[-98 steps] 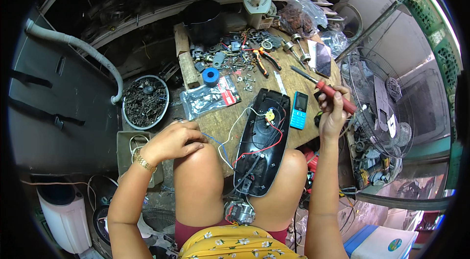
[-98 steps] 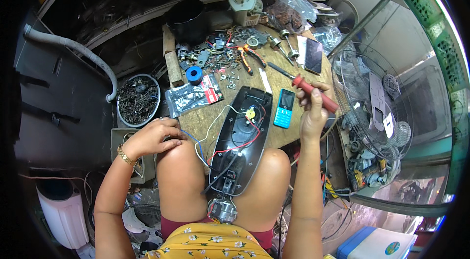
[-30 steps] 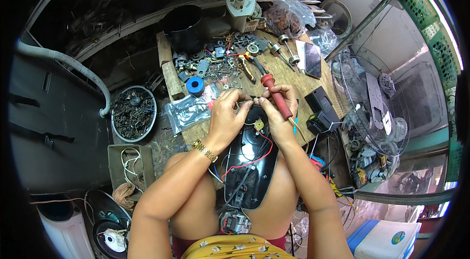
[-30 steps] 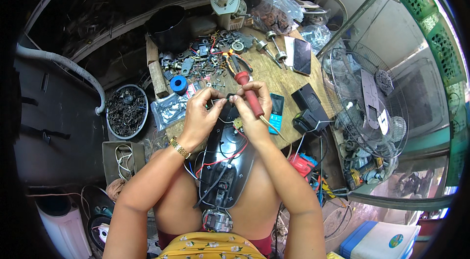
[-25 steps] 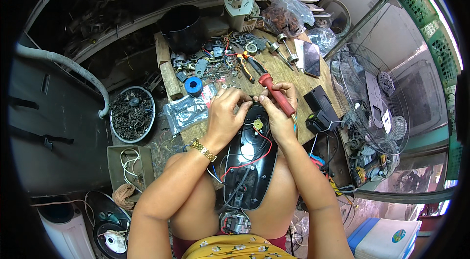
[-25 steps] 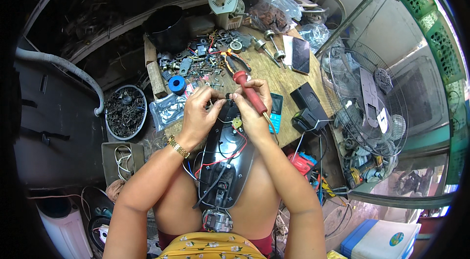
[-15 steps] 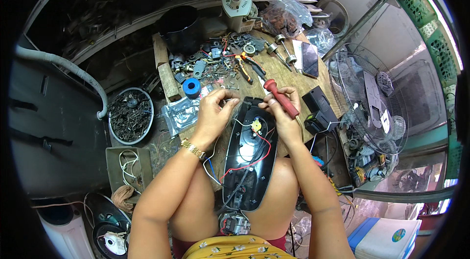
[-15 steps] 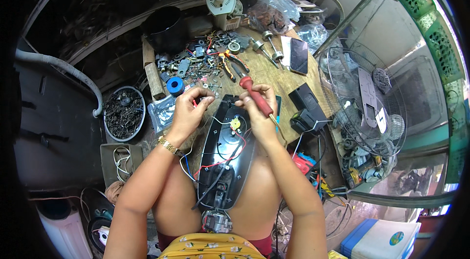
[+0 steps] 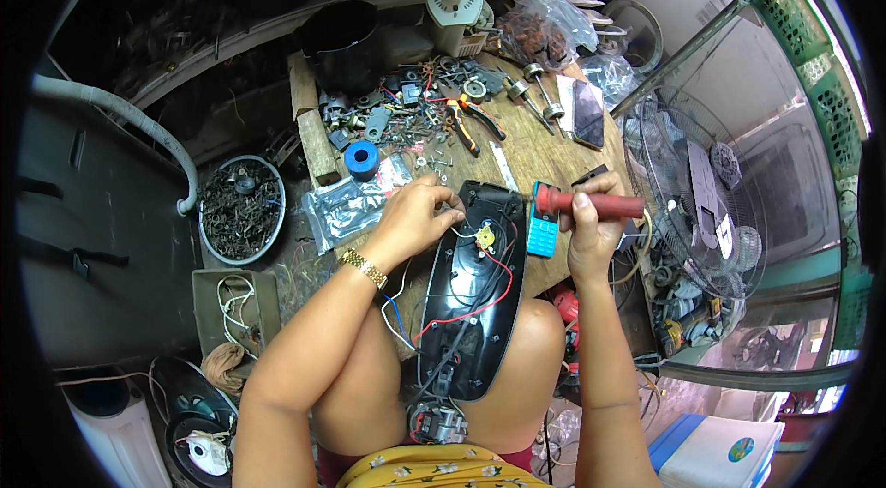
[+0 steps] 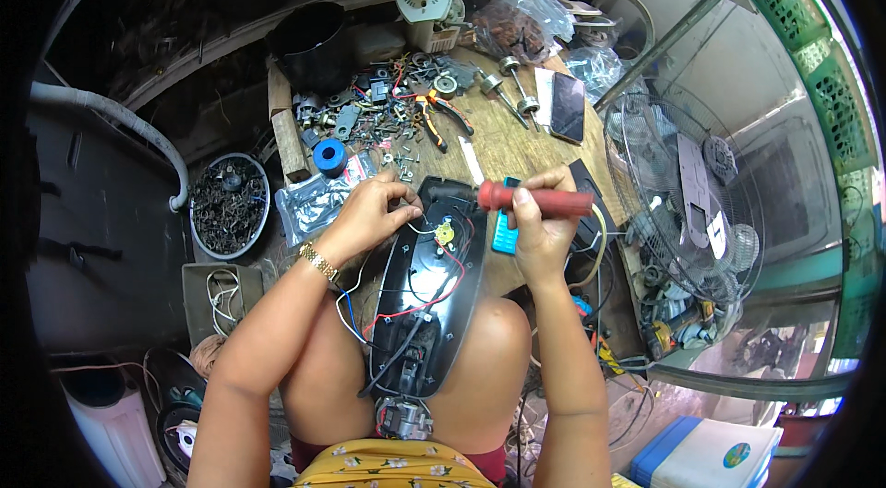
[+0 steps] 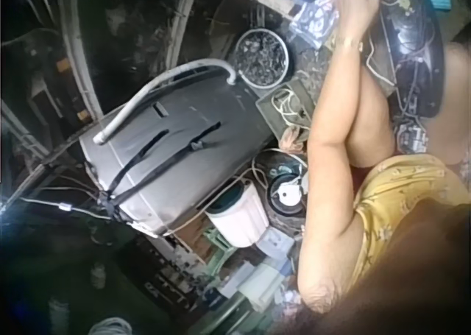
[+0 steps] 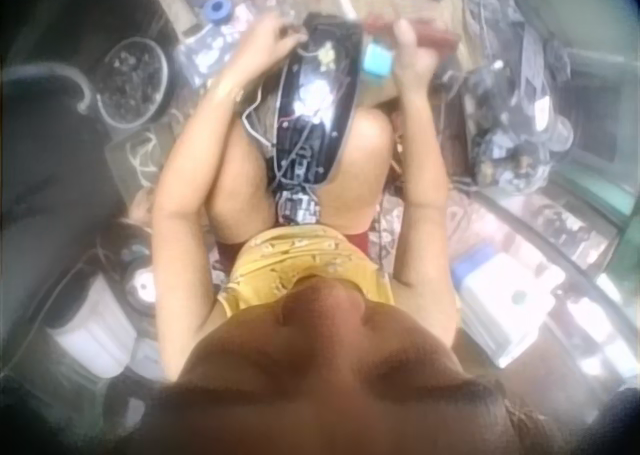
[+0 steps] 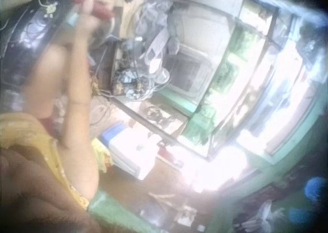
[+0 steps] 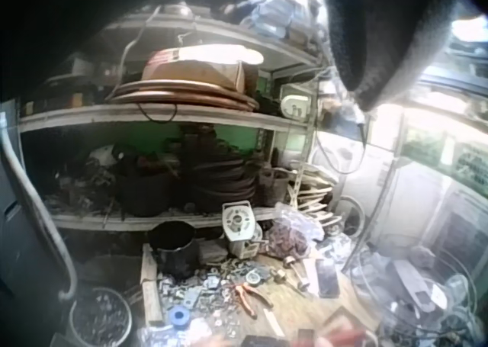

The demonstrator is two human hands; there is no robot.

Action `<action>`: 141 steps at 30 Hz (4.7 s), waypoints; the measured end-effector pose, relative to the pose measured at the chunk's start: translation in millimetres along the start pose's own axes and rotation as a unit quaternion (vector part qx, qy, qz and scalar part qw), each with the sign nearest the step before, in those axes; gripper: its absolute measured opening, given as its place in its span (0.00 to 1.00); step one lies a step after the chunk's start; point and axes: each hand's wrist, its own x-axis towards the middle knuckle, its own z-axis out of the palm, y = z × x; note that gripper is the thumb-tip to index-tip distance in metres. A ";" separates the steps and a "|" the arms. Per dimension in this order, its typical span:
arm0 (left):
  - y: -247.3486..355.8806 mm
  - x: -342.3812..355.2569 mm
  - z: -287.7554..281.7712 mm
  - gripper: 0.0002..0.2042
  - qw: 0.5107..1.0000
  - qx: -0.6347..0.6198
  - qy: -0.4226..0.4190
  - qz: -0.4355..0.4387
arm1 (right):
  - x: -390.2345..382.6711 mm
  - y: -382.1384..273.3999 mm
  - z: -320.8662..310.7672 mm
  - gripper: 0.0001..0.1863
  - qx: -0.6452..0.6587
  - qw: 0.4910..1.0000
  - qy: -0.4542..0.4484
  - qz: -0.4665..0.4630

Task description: The person sits on the floor and uses a soldering iron to work on the internal wiring of a black plastic device. They repeatedly heat and solder connections on a small circuit board, occasionally adjusting wires with their fingers.

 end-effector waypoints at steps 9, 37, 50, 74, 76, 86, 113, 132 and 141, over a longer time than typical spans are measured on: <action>2.8 3.8 5.7 0.06 1.000 -0.011 0.002 0.002 | -28.2 1.6 -1.3 0.16 -0.167 0.982 -0.076 -0.034; 1.6 3.4 8.4 0.06 1.000 -0.007 -0.001 0.009 | -34.1 8.2 -3.8 0.12 -0.136 0.989 -0.049 -0.020; 6.1 3.5 6.4 0.07 1.000 0.003 0.002 0.013 | -33.3 12.0 -6.6 0.13 -0.128 0.990 -0.054 -0.011; 5.2 4.5 8.0 0.06 1.000 0.005 0.004 0.013 | -31.3 11.6 -7.0 0.14 -0.131 0.989 -0.059 -0.030; 5.4 4.6 8.1 0.06 1.000 0.007 0.003 0.012 | -31.0 14.5 -8.4 0.14 -0.136 0.988 -0.062 -0.036; 5.3 4.8 8.2 0.06 1.000 0.005 -0.003 0.009 | -31.0 9.7 -7.4 0.13 -0.139 0.988 -0.062 -0.022; 7.0 6.0 11.5 0.06 1.000 -0.001 -0.016 0.020 | -31.8 14.6 -7.9 0.14 -0.130 0.990 -0.056 -0.027; 7.7 5.7 11.1 0.08 1.000 0.007 -0.015 0.017 | -31.2 12.3 -7.5 0.14 -0.131 0.989 -0.058 -0.029; 8.6 4.1 11.5 0.07 1.000 0.014 -0.008 0.021 | -31.0 14.3 -8.4 0.13 -0.139 0.988 -0.062 -0.031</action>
